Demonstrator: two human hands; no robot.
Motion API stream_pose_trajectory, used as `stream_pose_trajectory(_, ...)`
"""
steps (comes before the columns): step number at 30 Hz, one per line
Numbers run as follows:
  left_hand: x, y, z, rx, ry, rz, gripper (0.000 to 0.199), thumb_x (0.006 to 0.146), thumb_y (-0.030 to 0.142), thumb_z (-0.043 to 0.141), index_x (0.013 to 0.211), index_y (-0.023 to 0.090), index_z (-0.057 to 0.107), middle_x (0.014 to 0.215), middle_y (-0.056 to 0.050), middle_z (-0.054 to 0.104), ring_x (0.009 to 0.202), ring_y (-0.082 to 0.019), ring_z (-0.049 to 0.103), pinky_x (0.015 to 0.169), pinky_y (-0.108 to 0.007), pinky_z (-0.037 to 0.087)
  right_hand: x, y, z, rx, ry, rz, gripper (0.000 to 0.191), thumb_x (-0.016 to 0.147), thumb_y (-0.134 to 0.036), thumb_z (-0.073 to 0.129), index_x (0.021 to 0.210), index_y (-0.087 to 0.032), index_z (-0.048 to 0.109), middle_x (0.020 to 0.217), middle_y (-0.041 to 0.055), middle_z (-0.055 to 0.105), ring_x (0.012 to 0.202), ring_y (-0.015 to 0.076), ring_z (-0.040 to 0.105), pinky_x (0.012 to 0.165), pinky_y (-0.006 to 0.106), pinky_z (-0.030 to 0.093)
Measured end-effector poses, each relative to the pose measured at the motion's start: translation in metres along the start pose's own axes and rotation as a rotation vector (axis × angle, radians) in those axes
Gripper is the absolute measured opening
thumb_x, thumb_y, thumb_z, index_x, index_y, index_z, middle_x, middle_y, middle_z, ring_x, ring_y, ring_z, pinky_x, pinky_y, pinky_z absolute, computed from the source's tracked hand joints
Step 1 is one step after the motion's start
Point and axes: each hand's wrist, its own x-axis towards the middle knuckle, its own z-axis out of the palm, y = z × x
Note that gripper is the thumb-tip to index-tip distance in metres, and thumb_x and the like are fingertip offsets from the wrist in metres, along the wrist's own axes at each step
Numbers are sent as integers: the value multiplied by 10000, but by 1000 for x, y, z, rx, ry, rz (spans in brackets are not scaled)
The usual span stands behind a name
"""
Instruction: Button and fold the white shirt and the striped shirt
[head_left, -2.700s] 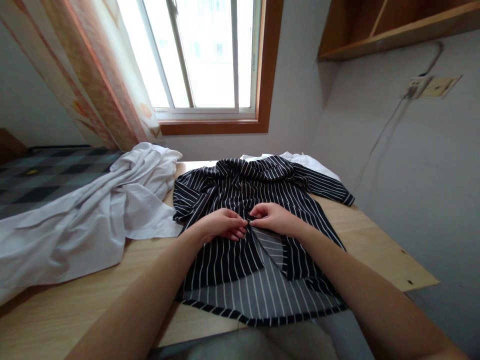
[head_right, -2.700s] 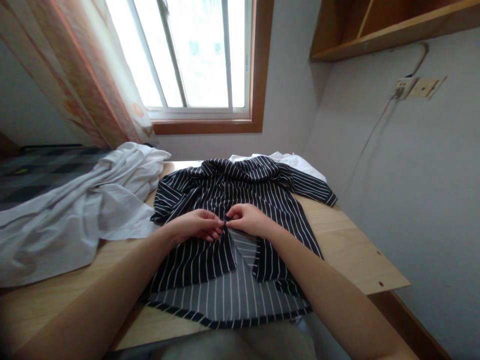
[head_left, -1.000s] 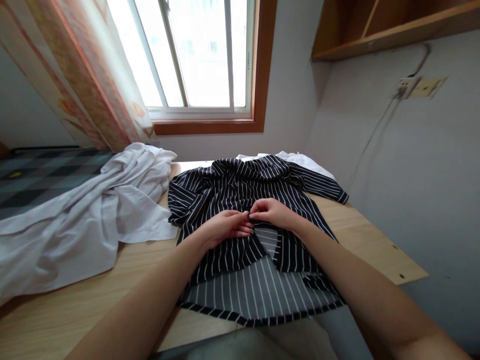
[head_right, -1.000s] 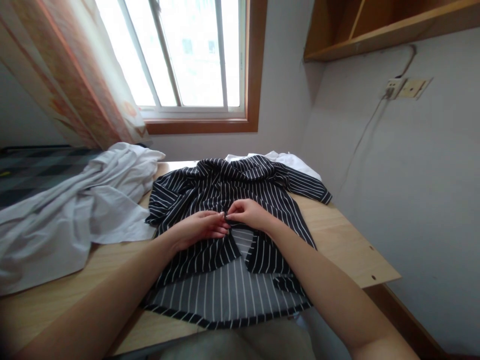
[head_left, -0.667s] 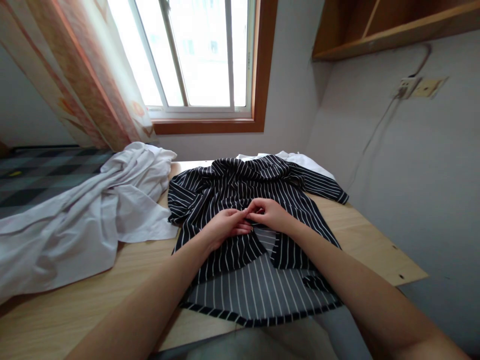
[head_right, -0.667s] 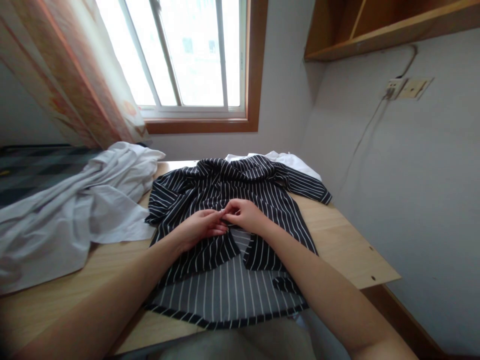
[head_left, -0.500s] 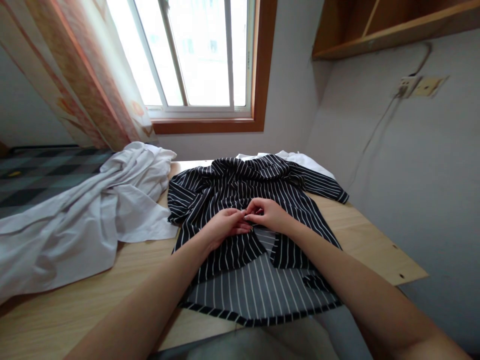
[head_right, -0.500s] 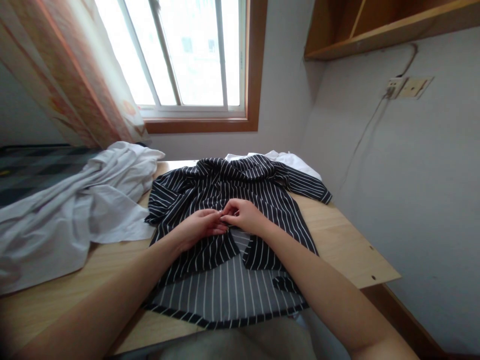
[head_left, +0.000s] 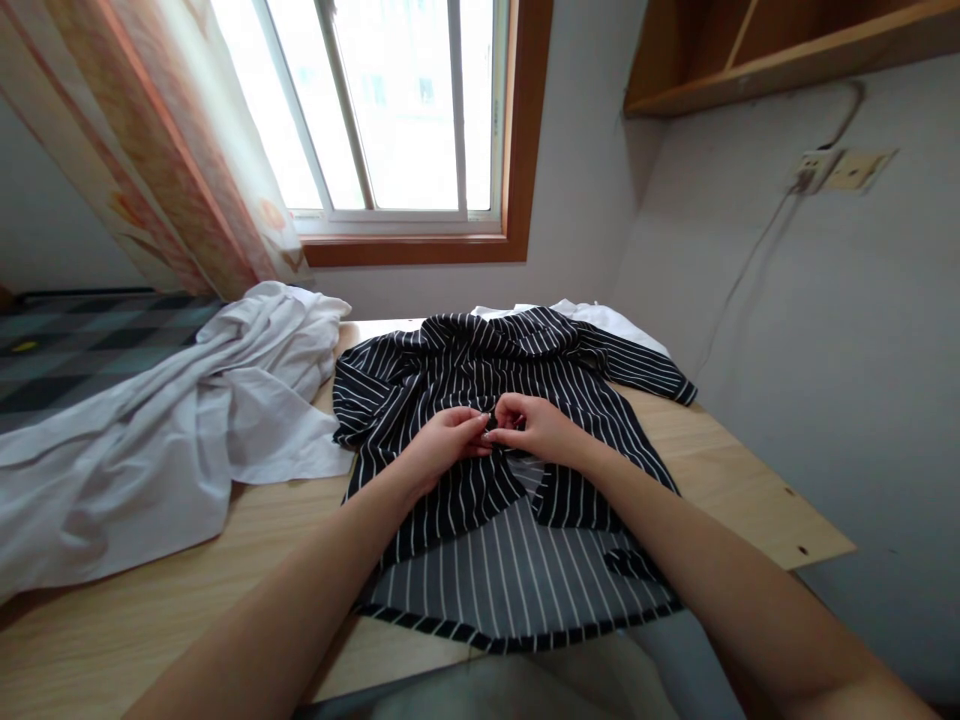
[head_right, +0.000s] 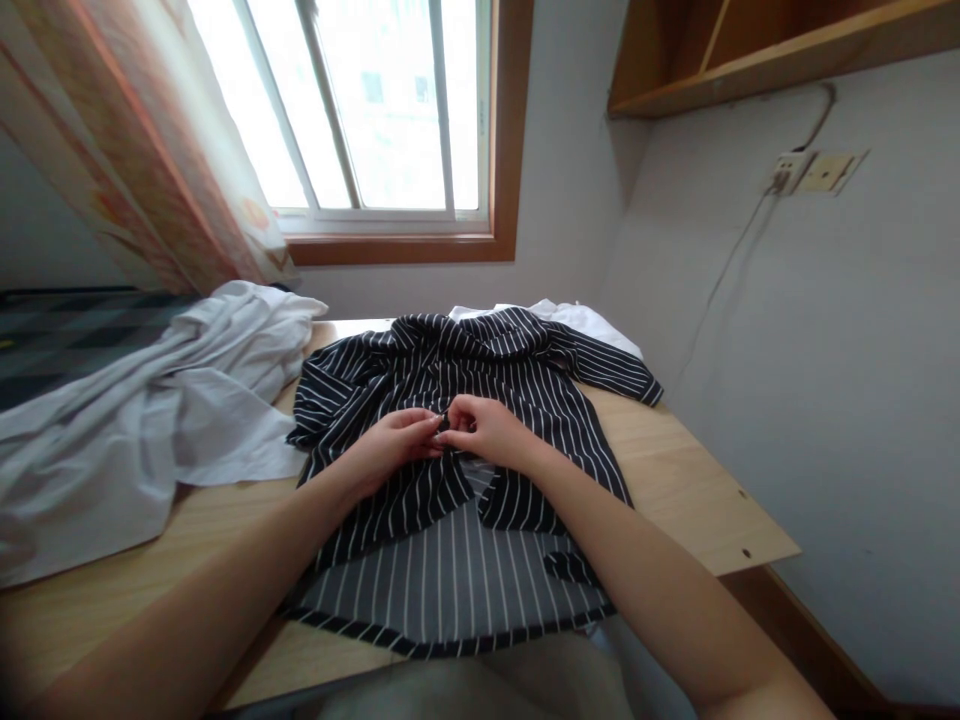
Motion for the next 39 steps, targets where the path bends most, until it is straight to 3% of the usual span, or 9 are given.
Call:
stream_pose_trajectory(5,-1,1,0,25,-39,39,160,801,286,711,798,144,637,753,-1,643,720,-99,618,735,-231,528,1,1,0,-42,15,-13,330,951,-434,473,719,-202,507,698,-16,522,658,133,463,627,272,361)
stream_pose_trajectory(9,5,-3,-3,132,-71,154,262,771,395,706,813,152,617,758,6,617,723,-122,604,709,-260,512,2,-2,0,-57,46,-26,353,956,-422,440,681,-204,465,666,-25,490,649,130,440,634,272,351)
stream_pose_trajectory(17,7,-3,-8,732,48,497,192,869,321,517,742,185,564,708,5,583,687,-153,538,650,-285,422,5,-1,4,164,48,55,402,930,-496,462,660,-199,490,651,-18,518,646,136,490,659,281,391)
stream_pose_trajectory(23,7,0,-10,792,48,488,149,869,321,531,838,180,569,772,-9,622,704,-147,564,651,-272,436,3,-2,0,106,105,126,414,907,-501,523,637,-188,544,628,-5,560,634,135,516,656,281,400)
stream_pose_trajectory(26,-9,14,-18,978,19,420,200,874,330,540,999,178,574,831,-30,669,740,-165,614,670,-284,469,2,-4,-6,68,121,144,388,906,-472,553,646,-184,572,628,0,570,621,129,515,641,280,394)
stream_pose_trajectory(28,-30,27,-23,1211,-56,395,289,873,341,555,1118,190,576,894,-47,702,796,-194,649,712,-310,490,1,-6,-11,64,65,175,389,921,-492,531,695,-182,598,655,8,589,613,124,512,622,279,392)
stream_pose_trajectory(32,-78,43,-16,1487,-181,506,310,877,384,587,1119,193,629,1048,-79,706,964,-242,658,841,-362,509,-4,-16,-23,6,-147,229,418,884,-585,561,759,-188,600,691,4,594,597,113,491,552,263,364)
stream_pose_trajectory(36,-98,24,4,1468,-248,694,273,910,294,567,1156,194,634,1156,-69,689,1111,-240,614,986,-405,469,-12,-29,-37,-180,-345,212,368,764,-540,729,781,-197,596,683,-30,568,591,97,456,521,244,320)
stream_pose_trajectory(39,-97,-3,5,1426,-272,804,327,922,268,561,1239,200,607,1298,-60,641,1249,-240,544,1074,-429,418,-16,-38,-40,-311,-511,257,322,725,-470,777,815,-202,622,700,-35,592,593,98,477,520,242,310)
